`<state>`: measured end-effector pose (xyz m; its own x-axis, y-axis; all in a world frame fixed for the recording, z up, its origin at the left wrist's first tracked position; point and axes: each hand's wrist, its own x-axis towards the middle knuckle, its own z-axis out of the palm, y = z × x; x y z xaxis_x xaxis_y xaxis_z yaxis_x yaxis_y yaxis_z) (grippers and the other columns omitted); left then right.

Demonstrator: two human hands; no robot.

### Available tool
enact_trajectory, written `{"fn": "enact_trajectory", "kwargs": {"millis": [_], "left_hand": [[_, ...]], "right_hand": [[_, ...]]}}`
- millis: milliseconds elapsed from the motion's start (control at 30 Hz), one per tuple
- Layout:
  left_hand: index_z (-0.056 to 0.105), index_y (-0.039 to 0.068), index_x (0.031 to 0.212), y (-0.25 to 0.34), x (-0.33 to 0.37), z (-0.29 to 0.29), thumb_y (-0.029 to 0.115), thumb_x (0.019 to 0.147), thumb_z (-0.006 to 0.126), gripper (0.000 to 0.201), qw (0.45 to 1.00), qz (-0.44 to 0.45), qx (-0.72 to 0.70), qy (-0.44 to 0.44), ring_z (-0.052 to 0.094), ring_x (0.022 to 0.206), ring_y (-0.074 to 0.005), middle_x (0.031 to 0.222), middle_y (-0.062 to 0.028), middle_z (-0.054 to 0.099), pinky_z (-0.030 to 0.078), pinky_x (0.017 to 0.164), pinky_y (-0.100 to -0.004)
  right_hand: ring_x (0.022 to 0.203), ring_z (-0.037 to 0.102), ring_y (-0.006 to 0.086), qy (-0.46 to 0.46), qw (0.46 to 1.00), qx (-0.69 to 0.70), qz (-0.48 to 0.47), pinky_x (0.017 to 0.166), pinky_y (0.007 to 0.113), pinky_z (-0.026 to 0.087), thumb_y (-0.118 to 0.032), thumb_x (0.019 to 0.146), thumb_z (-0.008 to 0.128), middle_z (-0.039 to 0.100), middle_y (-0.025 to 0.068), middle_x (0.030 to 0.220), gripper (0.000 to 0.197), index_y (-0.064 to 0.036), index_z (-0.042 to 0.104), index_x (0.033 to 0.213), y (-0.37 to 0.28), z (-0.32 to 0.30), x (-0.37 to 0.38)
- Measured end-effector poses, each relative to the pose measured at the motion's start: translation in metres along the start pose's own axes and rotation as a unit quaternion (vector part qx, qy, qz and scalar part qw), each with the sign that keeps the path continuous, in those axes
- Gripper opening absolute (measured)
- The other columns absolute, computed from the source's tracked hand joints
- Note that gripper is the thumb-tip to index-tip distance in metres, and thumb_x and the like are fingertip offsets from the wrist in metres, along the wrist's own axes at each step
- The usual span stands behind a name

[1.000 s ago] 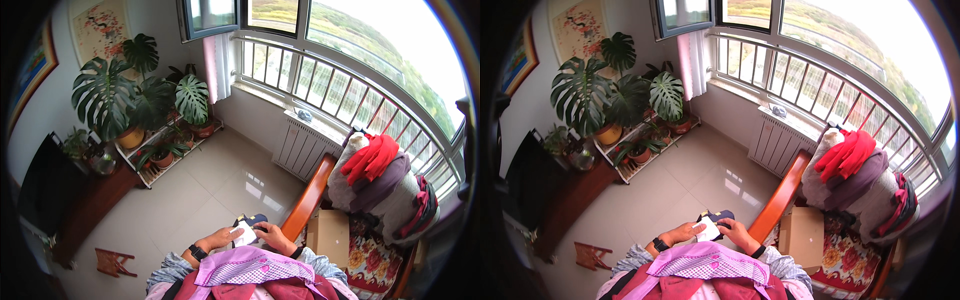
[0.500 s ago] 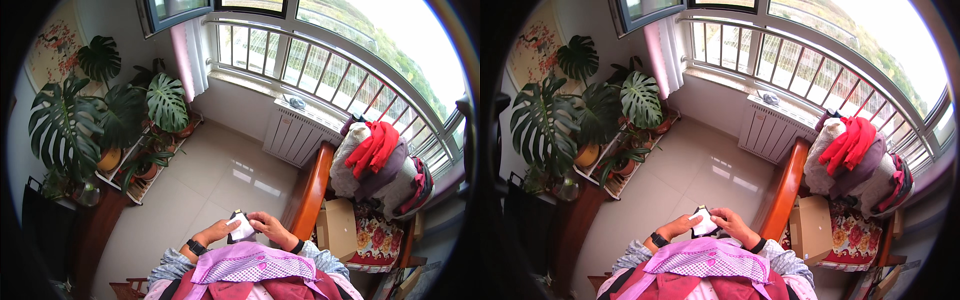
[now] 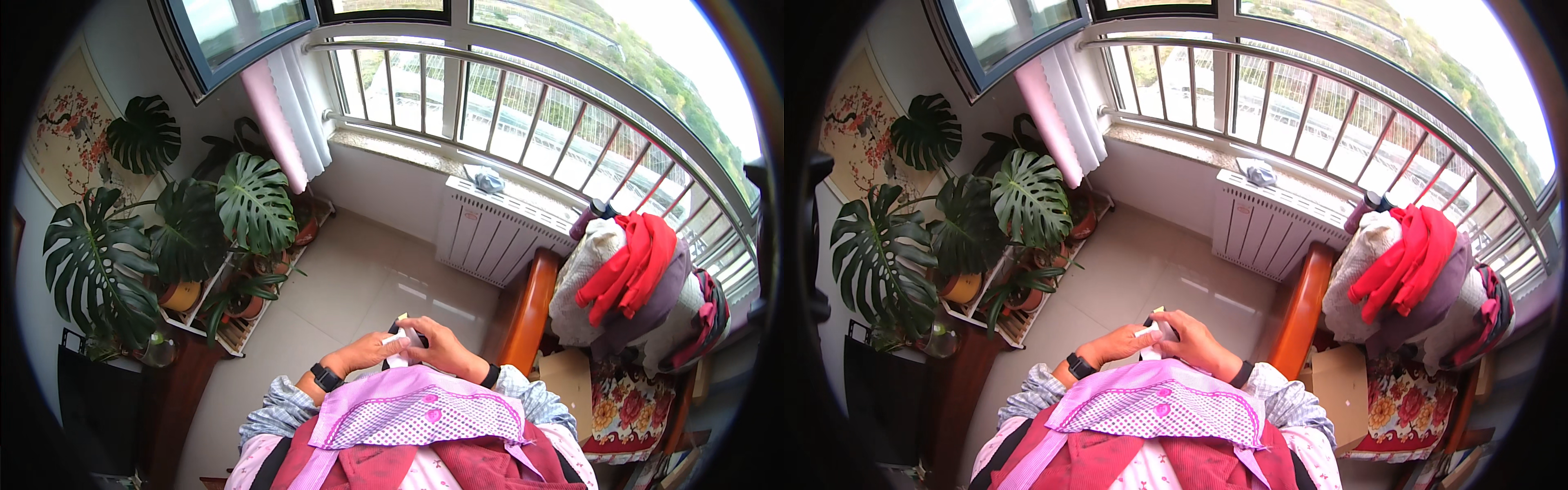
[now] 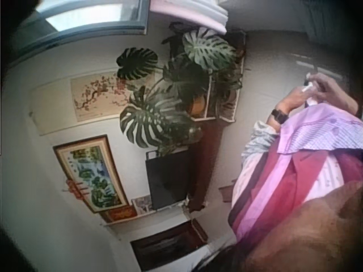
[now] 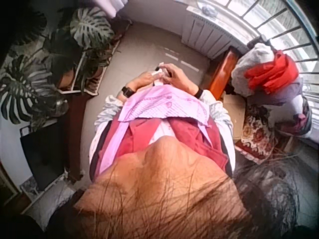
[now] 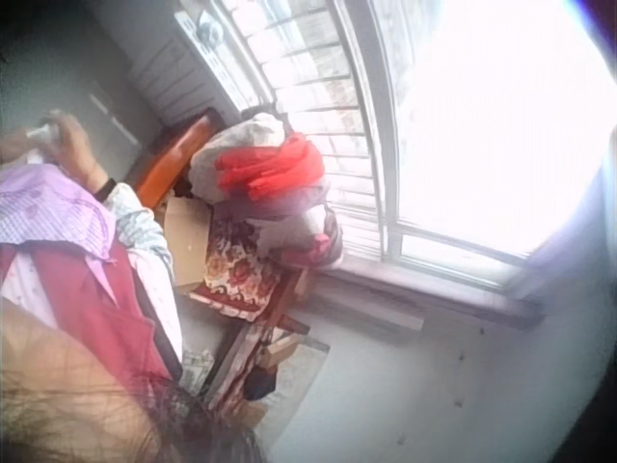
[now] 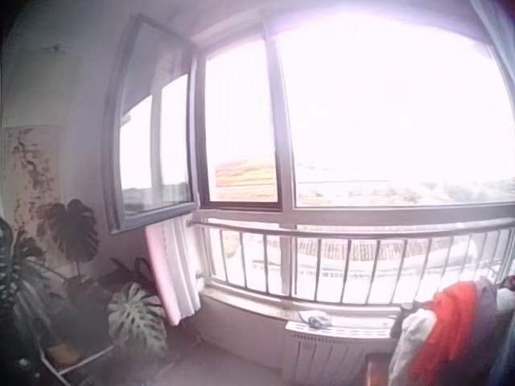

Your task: The person wipes the window frame and glass with a dark cloth, moving along the frame and across the pane. They briefly pause to handle a small white item before resuming wiping the frame and glass.

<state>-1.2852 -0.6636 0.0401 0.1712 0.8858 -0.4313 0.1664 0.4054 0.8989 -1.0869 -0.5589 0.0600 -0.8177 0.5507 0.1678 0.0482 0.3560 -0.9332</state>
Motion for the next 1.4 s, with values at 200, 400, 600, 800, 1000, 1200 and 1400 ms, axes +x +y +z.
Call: {"fn": "enact_trajectory", "kwargs": {"millis": [200,400,600,800,1000,1200,1400], "left_hand": [[0.066,0.005,0.13,0.018,0.071,-0.051,0.041,0.1,0.065,0.047,0.997,-0.021,0.002,-0.079,0.058,0.11,-0.0117,0.116,-0.0012,0.068,0.046,0.096,-0.0296],[0.056,0.005,0.139,0.039,0.154,-0.144,0.038,0.1,0.065,0.052,0.993,0.101,-0.02,0.066,0.054,0.122,-0.0159,0.132,-0.0073,0.059,0.042,0.106,-0.0305],[0.047,0.002,0.144,0.091,0.214,-0.247,0.027,0.098,0.069,0.056,0.969,0.101,-0.224,0.033,0.057,0.117,-0.0145,0.131,-0.0086,0.058,0.048,0.102,-0.0293],[0.056,0.011,0.128,0.124,0.267,-0.271,0.015,0.098,0.068,0.033,0.954,0.172,-0.226,-0.092,0.057,0.113,-0.0102,0.125,-0.0003,0.06,0.047,0.101,-0.027],[0.057,0.01,0.123,0.145,0.305,-0.287,0.008,0.094,0.072,0.033,0.962,0.183,-0.181,-0.086,0.056,0.11,-0.0096,0.115,0.0009,0.06,0.045,0.099,-0.0264],[0.057,0.008,0.115,0.16,0.314,-0.301,0.01,0.091,0.076,0.031,0.976,0.147,-0.161,0.006,0.063,0.092,-0.0111,0.097,0.0,0.065,0.054,0.085,-0.0292],[0.056,0.006,0.131,0.199,0.314,-0.291,0.024,0.079,0.088,0.064,0.876,0.26,0.286,0.29,0.062,0.105,-0.0158,0.113,-0.0059,0.064,0.051,0.094,-0.0326]], "right_hand": [[0.085,0.067,0.0224,0.03,0.998,-0.042,0.039,0.077,0.033,0.054,-0.005,0.079,0.076,0.066,0.0104,0.095,0.026,-0.0029,0.066,0.103,0.032,-0.034,0.049],[0.085,0.061,0.0086,0.232,0.962,0.085,0.119,0.074,0.025,0.051,-0.003,0.086,0.072,0.065,0.0009,0.094,0.023,-0.0036,0.063,0.107,0.081,-0.079,0.108],[0.091,0.061,0.0106,0.229,0.95,0.13,0.167,0.08,0.026,0.052,-0.001,0.089,0.065,0.063,0.003,0.099,0.034,-0.0045,0.057,0.121,0.081,-0.122,0.197],[0.082,0.065,0.0105,0.121,0.928,0.257,0.242,0.072,0.026,0.053,-0.013,0.095,0.07,0.068,0.0028,0.098,0.036,-0.0002,0.058,0.126,0.093,-0.131,0.273],[0.084,0.069,0.0108,0.127,0.914,0.333,0.192,0.073,0.027,0.056,-0.005,0.095,0.067,0.072,0.0021,0.095,0.018,-0.0043,0.065,0.113,0.122,-0.181,0.303],[0.082,0.059,0.0037,0.19,0.972,0.119,0.067,0.072,0.02,0.049,0.002,0.092,0.068,0.064,-0.0046,0.095,0.02,-0.0017,0.066,0.112,0.138,-0.248,0.344],[0.074,0.066,0.0201,0.071,0.991,-0.088,-0.073,0.062,0.031,0.051,-0.006,0.084,0.076,0.066,0.0089,0.086,0.023,-0.0055,0.067,0.105,0.093,-0.288,0.383]]}}
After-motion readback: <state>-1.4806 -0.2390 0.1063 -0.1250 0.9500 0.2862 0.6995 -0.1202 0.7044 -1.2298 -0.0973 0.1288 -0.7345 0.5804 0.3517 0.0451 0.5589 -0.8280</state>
